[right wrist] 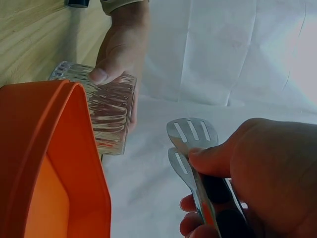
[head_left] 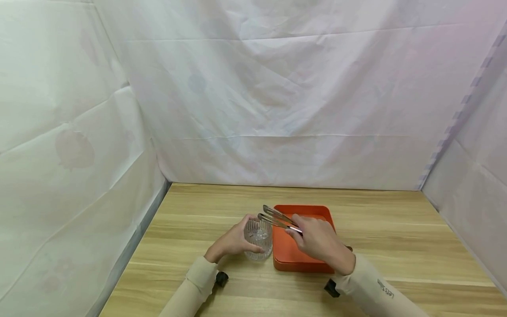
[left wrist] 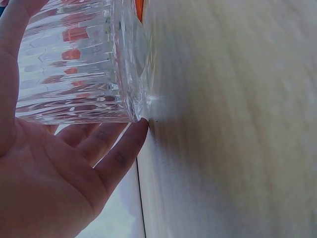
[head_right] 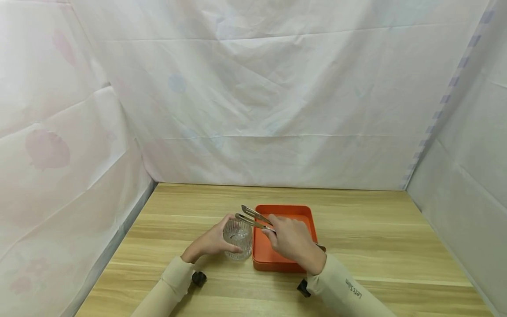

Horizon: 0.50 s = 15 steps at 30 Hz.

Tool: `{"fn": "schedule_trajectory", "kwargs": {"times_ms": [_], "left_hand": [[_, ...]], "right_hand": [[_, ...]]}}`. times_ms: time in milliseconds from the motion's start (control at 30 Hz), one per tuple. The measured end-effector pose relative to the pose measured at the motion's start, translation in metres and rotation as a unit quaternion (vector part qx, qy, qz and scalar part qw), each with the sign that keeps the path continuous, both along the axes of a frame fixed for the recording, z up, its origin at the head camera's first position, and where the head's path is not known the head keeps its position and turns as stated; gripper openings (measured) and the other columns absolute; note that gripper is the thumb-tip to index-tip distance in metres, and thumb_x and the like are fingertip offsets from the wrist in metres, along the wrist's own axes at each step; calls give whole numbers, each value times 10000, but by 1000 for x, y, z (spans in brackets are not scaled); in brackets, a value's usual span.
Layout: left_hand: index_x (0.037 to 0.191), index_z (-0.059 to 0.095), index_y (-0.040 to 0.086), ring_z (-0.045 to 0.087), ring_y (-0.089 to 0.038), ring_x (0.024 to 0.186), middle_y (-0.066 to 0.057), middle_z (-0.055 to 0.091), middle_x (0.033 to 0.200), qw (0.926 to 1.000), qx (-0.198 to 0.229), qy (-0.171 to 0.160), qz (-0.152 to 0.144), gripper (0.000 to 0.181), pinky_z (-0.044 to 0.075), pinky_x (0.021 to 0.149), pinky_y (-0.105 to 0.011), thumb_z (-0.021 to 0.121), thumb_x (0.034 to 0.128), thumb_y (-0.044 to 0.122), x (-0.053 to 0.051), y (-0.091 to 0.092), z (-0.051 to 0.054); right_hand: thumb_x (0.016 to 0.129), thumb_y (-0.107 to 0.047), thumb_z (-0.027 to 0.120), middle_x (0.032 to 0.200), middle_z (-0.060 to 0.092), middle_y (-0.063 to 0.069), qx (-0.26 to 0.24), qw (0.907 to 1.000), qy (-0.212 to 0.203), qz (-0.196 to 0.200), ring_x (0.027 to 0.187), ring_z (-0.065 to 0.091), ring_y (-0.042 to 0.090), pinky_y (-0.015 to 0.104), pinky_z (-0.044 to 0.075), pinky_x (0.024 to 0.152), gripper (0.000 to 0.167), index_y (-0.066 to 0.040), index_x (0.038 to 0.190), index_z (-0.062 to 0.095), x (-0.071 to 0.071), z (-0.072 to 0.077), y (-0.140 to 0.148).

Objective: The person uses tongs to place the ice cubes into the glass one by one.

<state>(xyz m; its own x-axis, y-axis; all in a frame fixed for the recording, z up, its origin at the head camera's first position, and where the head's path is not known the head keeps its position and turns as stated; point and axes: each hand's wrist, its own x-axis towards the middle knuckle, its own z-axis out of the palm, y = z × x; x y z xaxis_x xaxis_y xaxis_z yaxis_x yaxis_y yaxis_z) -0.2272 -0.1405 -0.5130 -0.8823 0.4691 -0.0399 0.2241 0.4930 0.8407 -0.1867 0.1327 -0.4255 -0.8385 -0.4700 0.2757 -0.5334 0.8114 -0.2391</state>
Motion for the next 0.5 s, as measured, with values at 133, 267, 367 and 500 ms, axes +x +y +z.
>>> {"fn": "schedule_trajectory", "kwargs": {"times_ms": [133,267,367,500], "left_hand": [[1418,365,231,586,-241,1088,-85,561,1273,10000,0,-21,-2,941,521,897,-415,918,668,361,0,0,-1],[1406,374,235,588,-236,1081,-80,566,1258,10000,47,-63,-7,927,526,893,-417,920,666,351,0,0,-1],[1400,380,235,584,-238,1085,-83,569,1249,9999,80,-89,-7,919,525,894,-421,921,665,343,0,0,-1],[1398,383,228,586,-243,1082,-89,571,1239,9998,149,-147,-22,913,529,890,-419,922,667,324,0,0,0]], "right_hand": [[912,-385,702,626,467,-99,-43,9997,-234,-103,448,352,60,218,318,420,265,-152,971,589,0,-2,1],[921,-413,684,704,537,-66,-24,9986,-468,-231,471,373,63,232,333,432,318,-143,1061,589,0,-4,5],[919,-456,672,835,632,-30,44,9980,-559,-294,503,402,54,240,346,450,389,-145,1139,591,0,-6,9],[907,-514,659,1005,694,41,144,9968,-687,-385,552,458,50,240,370,462,496,-134,1219,595,-1,-7,16]]}}
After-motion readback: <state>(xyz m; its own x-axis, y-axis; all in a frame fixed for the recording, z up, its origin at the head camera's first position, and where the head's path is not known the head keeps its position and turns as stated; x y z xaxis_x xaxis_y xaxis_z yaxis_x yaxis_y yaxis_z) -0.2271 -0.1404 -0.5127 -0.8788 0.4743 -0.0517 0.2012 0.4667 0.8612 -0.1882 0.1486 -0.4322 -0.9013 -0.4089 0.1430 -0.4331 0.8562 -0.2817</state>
